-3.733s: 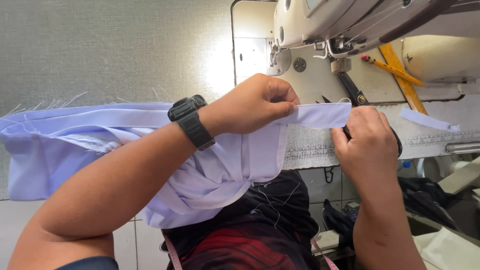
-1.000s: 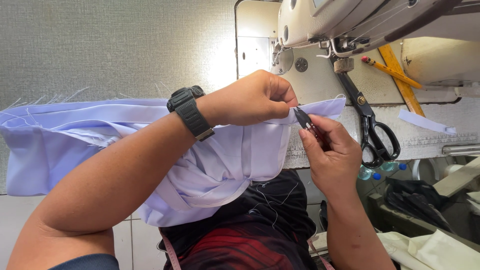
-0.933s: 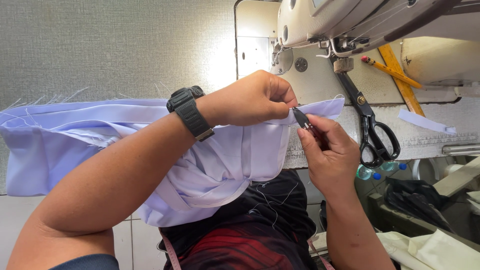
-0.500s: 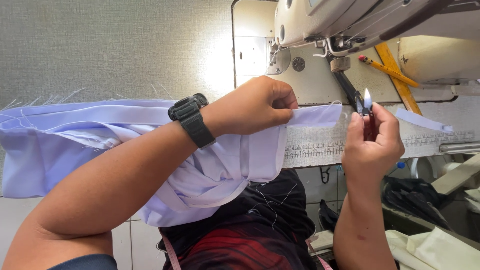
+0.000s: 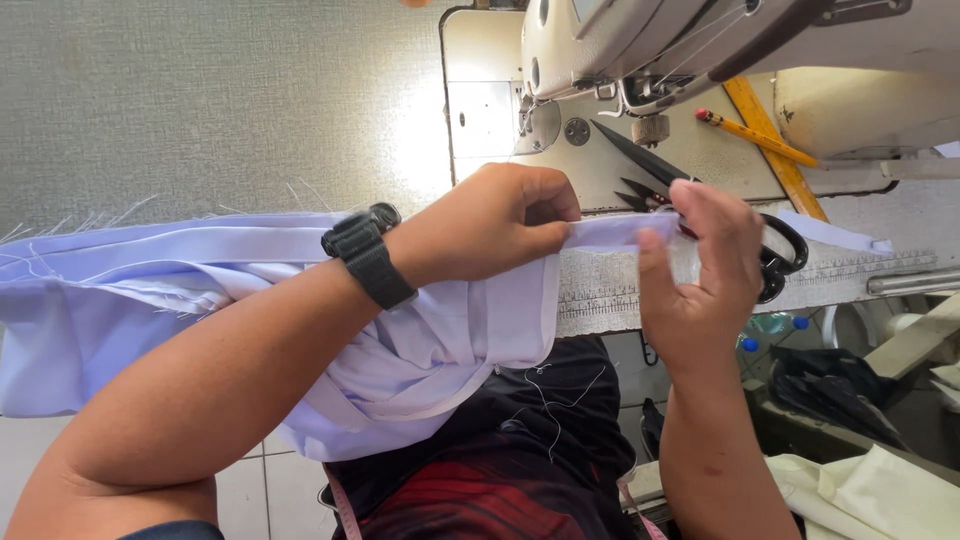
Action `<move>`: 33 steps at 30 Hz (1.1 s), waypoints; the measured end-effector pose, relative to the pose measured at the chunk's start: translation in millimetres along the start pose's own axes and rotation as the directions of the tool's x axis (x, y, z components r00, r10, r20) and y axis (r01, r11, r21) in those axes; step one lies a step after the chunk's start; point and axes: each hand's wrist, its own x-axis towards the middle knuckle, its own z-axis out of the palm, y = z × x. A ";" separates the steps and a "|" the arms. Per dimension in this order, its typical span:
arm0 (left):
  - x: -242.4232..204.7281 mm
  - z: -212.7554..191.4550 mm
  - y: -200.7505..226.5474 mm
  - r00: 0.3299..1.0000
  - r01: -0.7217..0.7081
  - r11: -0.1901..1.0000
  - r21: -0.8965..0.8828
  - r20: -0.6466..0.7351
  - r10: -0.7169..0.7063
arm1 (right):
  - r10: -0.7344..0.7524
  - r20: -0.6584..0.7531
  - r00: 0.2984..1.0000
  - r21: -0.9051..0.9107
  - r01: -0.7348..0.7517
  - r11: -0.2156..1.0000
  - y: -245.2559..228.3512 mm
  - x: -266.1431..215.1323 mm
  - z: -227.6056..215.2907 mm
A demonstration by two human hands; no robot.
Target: Trimming loose threads and folding fabric components at a sewing workstation
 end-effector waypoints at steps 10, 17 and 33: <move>-9.0 -3.2 14.1 0.993 -0.120 0.962 0.244 0.018 0.119 | -0.171 -0.077 0.982 0.118 0.179 0.977 12.2 5.9 4.2; -8.1 -5.4 17.3 0.997 -0.065 0.948 0.311 0.054 0.050 | -0.178 -0.025 0.984 0.111 0.180 0.977 23.7 2.2 4.0; -3.4 -5.3 17.6 0.992 -0.023 0.920 0.390 0.122 -0.027 | -0.165 0.107 0.980 0.334 0.121 0.935 14.7 19.8 0.3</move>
